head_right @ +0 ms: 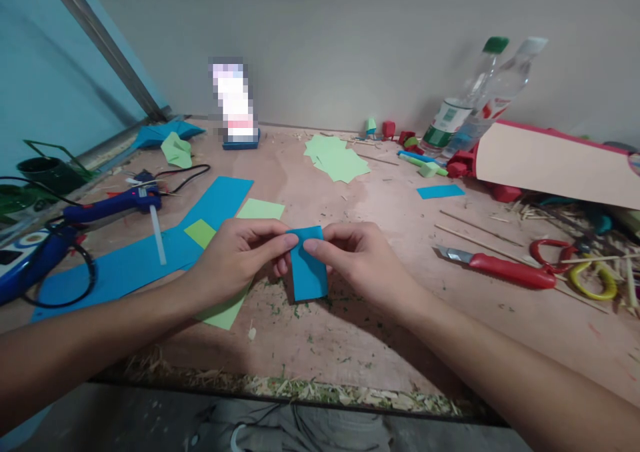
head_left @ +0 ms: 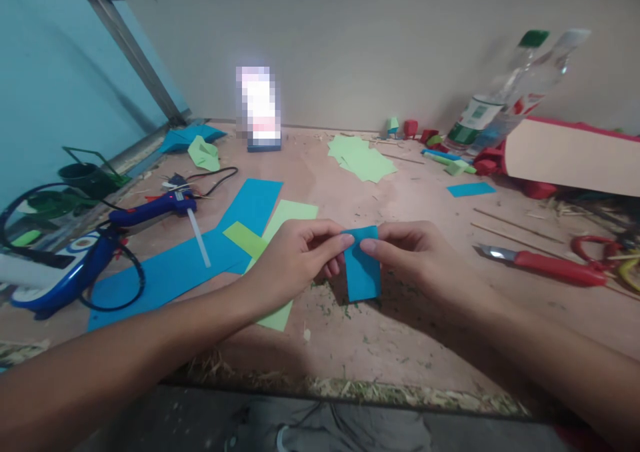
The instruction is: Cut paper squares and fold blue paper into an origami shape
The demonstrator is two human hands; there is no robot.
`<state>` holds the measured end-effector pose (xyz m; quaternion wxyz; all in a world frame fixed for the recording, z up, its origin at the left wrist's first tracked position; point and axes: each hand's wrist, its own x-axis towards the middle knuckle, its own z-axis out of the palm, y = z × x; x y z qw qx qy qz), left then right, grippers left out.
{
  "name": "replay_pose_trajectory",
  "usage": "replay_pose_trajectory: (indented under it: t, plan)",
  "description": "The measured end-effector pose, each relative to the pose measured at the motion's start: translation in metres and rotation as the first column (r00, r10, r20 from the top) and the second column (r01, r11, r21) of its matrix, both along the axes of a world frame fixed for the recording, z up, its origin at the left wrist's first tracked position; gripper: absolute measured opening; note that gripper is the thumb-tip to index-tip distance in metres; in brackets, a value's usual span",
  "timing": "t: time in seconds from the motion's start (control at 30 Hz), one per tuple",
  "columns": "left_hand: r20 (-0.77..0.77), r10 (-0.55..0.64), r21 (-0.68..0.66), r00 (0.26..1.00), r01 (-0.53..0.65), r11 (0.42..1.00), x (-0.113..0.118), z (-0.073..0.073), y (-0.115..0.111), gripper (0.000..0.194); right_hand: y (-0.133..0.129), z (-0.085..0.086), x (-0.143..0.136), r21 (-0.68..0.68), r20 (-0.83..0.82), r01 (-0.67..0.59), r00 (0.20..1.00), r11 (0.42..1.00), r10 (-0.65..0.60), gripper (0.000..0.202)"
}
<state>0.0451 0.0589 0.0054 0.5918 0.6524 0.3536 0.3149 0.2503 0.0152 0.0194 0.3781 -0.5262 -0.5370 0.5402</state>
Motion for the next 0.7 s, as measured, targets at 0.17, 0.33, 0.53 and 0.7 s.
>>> replay_pose_trajectory:
  t: [0.17, 0.33, 0.53, 0.7]
  plan:
    - [-0.031, 0.015, 0.059, 0.999, -0.013, 0.998, -0.001, 0.002, -0.0009, 0.027, 0.001, 0.0039, -0.002, 0.023, 0.002, 0.029, 1.0, 0.999, -0.029, 0.036]
    - [-0.095, 0.034, 0.167, 0.995, -0.018, 0.986, -0.0028, 0.0018, -0.0017, 0.028, 0.0004, 0.0025, 0.0006, 0.028, 0.022, 0.041, 0.999, 0.999, -0.041, 0.04]
    - [-0.102, -0.012, 0.166, 0.995, 0.029, 0.986, -0.0034, -0.0012, -0.0021, 0.03, 0.0004, -0.0012, 0.0015, 0.049, 0.026, 0.097, 0.995, 0.994, -0.099, 0.037]
    - [-0.085, -0.001, 0.185, 0.996, 0.017, 0.983, -0.0017, 0.0015, -0.0032, 0.029, 0.0004, 0.0001, 0.0012, 0.055, -0.015, 0.11, 0.994, 0.992, -0.109, 0.035]
